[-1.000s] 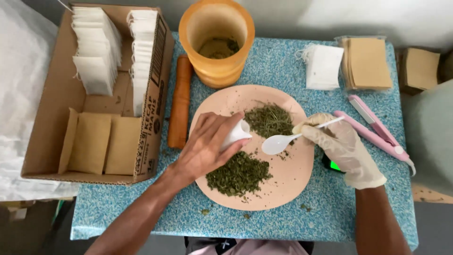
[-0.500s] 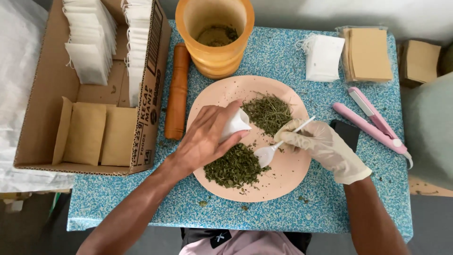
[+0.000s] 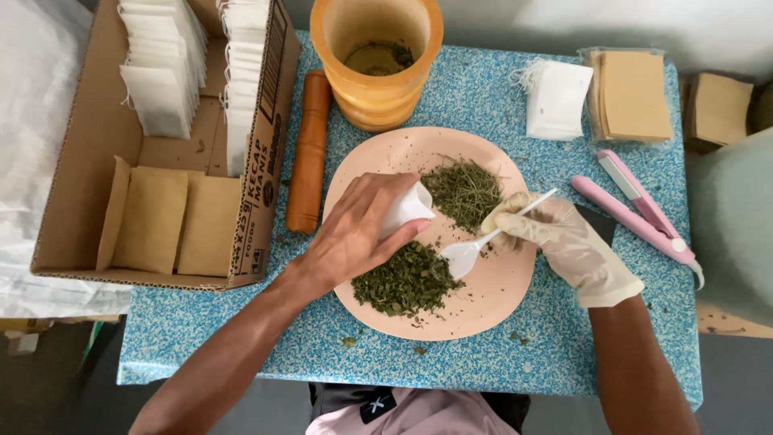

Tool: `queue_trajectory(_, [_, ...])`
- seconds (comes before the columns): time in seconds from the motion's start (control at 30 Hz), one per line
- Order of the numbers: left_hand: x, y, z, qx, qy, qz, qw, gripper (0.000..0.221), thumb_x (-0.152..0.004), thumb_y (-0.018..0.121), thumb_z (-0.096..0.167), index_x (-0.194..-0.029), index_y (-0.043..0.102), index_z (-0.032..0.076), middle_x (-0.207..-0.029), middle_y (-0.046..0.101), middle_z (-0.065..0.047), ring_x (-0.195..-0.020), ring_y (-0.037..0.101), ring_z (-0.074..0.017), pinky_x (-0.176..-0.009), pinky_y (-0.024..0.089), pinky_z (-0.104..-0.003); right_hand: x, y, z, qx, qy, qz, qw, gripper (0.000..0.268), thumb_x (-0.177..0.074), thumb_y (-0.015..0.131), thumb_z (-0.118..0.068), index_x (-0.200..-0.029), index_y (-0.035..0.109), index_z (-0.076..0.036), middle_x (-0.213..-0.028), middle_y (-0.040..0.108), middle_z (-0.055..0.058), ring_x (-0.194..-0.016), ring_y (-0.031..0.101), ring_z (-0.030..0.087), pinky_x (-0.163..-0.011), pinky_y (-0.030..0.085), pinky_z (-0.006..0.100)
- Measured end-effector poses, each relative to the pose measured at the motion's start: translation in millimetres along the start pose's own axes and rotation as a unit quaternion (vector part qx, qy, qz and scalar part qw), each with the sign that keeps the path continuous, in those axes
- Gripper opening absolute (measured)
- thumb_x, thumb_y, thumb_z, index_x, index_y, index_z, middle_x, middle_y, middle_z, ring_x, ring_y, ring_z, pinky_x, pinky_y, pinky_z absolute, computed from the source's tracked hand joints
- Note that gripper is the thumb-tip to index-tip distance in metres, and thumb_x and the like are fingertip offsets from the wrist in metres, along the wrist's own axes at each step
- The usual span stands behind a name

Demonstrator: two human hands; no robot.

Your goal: Filling small filter bags with dried herbal tea using a plastic spoon

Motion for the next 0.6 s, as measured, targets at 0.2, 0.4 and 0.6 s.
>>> queue_trajectory(0.2, [-0.6, 0.7, 7.0, 0.003, 0.002, 0.003, 1.0, 0.061, -0.106, 0.078, 0.03, -0.154, 0.056, 0.002, -0.125, 0.071, -0.025, -0.121, 0.071, -0.0409, -0.107, 0.061, -0.06, 1.7, -12.5, 5.2, -0.052, -0.036, 0.041, 0.997, 0.018, -0.102, 0.078, -0.015, -0.107, 0.08, 0.002, -0.082, 0.08, 0.015, -0.068, 0.077, 0.017, -0.064, 0.063, 0.029])
queue_trajectory(0.4, [2.9, 2.8, 8.5, -0.021, 0.025, -0.001, 0.999, 0.06, -0.112, 0.07, 0.039, -0.155, 0.051, 0.001, -0.144, 0.066, -0.019, -0.125, 0.064, -0.0366, -0.113, 0.054, -0.053, 8.7, -31.5, -0.2, -0.106, -0.085, 0.029, 0.99, 0.012, -0.107, 0.071, -0.015, -0.108, 0.076, -0.005, -0.109, 0.085, 0.019, -0.074, 0.072, 0.014, -0.07, 0.062, 0.024])
queue_trajectory(0.6, [3.8, 5.9, 11.6, -0.012, 0.067, -0.004, 0.998, 0.06, -0.113, 0.07, 0.035, -0.156, 0.047, -0.001, -0.145, 0.065, -0.023, -0.128, 0.066, -0.0389, -0.113, 0.054, -0.054, 11.0, -24.8, -21.5, -0.111, -0.113, 0.049, 0.986, 0.023, -0.108, 0.072, -0.022, -0.112, 0.079, 0.0, -0.086, 0.075, 0.007, -0.073, 0.068, 0.014, -0.067, 0.056, 0.023])
Point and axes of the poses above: each hand's wrist, its own x-axis away from the middle knuckle, its own y-axis out of the palm, z = x × y, the point moved 3 cm from there along -x, towards the middle knuckle
